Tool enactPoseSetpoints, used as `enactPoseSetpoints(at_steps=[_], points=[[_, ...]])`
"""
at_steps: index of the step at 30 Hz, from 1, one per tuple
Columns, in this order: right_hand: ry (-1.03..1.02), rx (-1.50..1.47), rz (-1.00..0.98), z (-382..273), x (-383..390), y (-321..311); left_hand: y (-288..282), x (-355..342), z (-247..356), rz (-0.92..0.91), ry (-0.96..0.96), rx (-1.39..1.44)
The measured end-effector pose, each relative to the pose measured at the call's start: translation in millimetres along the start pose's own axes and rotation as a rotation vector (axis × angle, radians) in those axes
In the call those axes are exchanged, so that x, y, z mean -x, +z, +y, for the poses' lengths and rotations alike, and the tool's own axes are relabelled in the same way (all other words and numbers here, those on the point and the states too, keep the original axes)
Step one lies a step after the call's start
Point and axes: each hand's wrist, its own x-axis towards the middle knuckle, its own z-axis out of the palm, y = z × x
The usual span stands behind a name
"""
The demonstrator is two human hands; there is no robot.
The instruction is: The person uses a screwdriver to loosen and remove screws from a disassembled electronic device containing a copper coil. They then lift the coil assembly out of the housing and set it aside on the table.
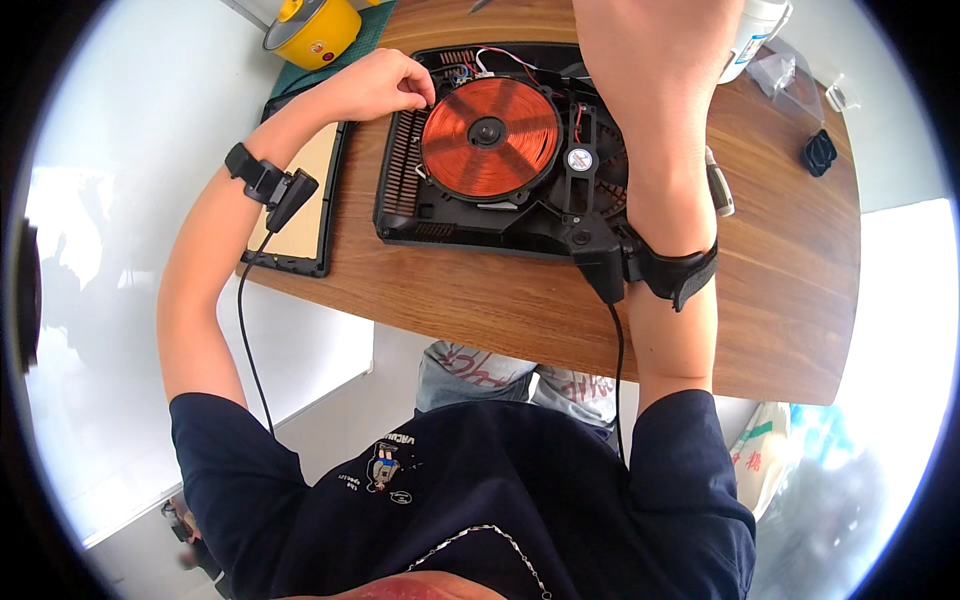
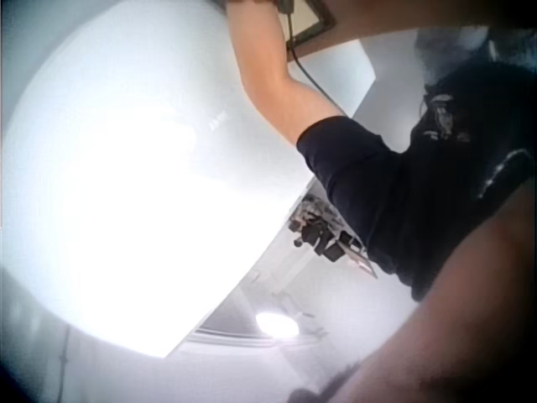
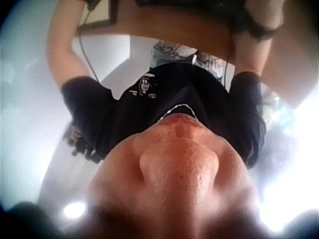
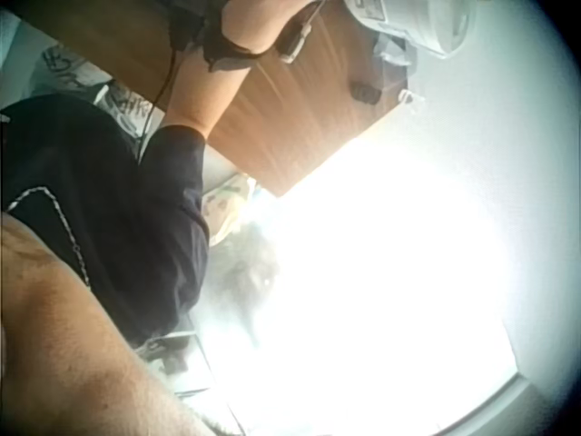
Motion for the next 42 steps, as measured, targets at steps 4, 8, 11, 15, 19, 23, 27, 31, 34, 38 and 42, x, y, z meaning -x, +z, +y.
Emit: enactPoseSetpoints(at_steps=[4, 8, 11, 15, 19, 23, 27, 31, 34, 38, 42], points=[[-0.028, 0.006, -0.006, 6, -1, -1, 1, 0, 8, -0.025, -0.200, 0.193], [-0.053, -0.060, -0.012, 14, -2, -1, 6, 0, 15, -0.003, -0.354, 0.356], [-0.074, -0.032, -0.018, 16, 0, 3, 7, -1, 17, 0.008, -0.362, 0.407], [0.116, -0.070, -0.126, -6, 5, 8, 14, -5, 8, 0.003, -0.320, 0.317], [0.168, 0.101, -0.267, -7, 14, 17, 15, -3, 6, 0.030, -0.262, 0.266], [0.279, 0.127, -0.378, -15, 24, 27, 14, -2, -1, -0.018, -0.170, 0.227], [0.280, 0.093, -0.431, -2, 30, 33, 16, 1, -2, -0.020, -0.189, 0.348], [0.186, 0.219, -0.416, -2, 30, 34, 19, -2, 8, -0.050, -0.232, 0.394], [0.249, 0.198, -0.423, -4, 26, 32, 25, -7, 1, -0.041, -0.225, 0.379], [0.297, 0.191, -0.433, -7, 22, 31, 39, -5, -9, 0.094, -0.089, 0.133], [0.418, 0.109, -0.460, -7, 22, 29, 44, -6, -2, 0.084, -0.182, 0.134]])
